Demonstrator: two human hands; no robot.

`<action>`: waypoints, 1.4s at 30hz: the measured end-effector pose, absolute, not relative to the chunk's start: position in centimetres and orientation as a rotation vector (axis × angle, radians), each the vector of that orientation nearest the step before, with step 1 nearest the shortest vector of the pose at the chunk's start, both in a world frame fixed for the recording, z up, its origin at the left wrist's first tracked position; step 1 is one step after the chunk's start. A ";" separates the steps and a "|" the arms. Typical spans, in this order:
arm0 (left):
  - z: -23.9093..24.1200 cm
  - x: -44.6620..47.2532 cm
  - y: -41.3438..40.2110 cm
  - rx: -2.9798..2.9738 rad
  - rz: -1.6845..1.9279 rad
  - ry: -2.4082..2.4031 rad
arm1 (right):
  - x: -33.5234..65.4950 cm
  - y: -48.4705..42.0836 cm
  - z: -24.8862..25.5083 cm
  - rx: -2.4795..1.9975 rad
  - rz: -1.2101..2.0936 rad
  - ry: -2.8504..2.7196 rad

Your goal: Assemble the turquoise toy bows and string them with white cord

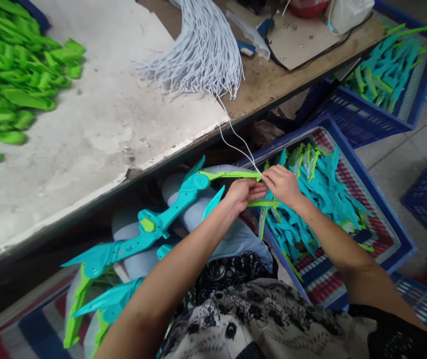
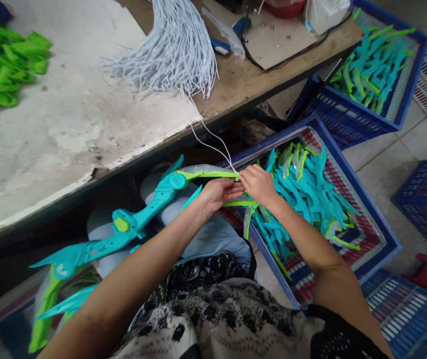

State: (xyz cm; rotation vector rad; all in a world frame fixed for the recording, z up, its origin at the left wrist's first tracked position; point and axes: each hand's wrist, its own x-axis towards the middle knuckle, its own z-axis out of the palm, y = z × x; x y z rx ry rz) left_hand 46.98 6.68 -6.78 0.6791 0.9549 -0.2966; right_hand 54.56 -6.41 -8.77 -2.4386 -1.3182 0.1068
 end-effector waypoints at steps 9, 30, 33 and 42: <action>-7.2 47.3 6.4 0.632 -0.262 0.923 | 55.1 -5.7 -7.6 -2.500 -0.021 -1.670; -6.8 47.9 5.5 0.755 -0.200 1.000 | 56.4 -3.3 -11.2 -1.836 0.586 -0.473; -6.4 48.3 5.3 0.757 -0.204 0.994 | 55.4 -2.5 -11.0 -1.898 0.476 -0.484; -2.0 32.7 17.0 1.348 -0.116 1.086 | 55.3 -3.2 -11.9 -1.982 0.344 -0.507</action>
